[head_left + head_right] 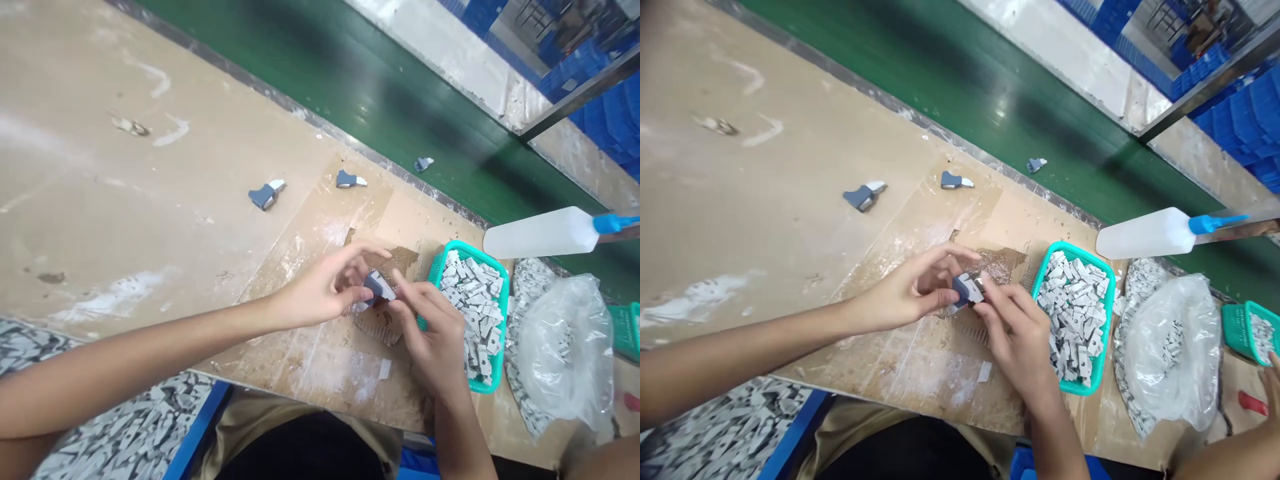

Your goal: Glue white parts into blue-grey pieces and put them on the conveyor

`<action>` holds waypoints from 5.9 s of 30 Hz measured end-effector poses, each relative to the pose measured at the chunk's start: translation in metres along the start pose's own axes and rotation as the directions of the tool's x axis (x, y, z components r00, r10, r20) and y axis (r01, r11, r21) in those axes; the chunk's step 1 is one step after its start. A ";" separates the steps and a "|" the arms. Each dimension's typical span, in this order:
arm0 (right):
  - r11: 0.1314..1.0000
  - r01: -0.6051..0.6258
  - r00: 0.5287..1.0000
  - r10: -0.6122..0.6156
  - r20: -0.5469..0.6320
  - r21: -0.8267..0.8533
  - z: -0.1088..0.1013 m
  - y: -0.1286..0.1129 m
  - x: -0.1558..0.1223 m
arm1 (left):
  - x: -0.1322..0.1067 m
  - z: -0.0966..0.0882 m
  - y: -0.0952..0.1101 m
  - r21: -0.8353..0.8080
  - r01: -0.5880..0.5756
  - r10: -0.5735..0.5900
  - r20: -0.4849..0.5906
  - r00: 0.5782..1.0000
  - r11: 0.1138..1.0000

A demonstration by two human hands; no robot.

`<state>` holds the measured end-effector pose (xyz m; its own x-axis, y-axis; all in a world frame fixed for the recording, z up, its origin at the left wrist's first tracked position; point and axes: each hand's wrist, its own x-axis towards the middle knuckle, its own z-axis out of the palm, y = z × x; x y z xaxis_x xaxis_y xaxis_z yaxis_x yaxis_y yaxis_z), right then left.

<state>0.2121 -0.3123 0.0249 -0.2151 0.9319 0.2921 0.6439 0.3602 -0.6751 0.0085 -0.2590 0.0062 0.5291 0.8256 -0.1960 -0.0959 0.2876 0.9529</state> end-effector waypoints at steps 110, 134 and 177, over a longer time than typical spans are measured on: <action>0.861 0.160 0.985 -0.109 0.133 -0.483 0.015 0.003 0.004 | 0.034 -0.026 0.001 -0.315 -0.062 0.052 -0.041 0.998 0.947; 0.984 0.109 0.930 -0.151 -0.335 -0.140 0.008 -0.003 0.002 | 0.029 -0.003 -0.009 -0.189 -0.101 0.106 0.014 0.994 0.977; 0.617 -0.579 0.724 0.690 0.012 -0.533 -0.082 0.031 -0.020 | 0.073 -0.033 0.057 0.404 -0.112 0.304 -0.453 0.838 0.908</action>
<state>0.2967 -0.3235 0.0539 0.2792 0.9237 -0.2622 0.9131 -0.3399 -0.2251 0.0141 -0.1664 0.0389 0.0325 0.9992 0.0211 0.1944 -0.0270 0.9805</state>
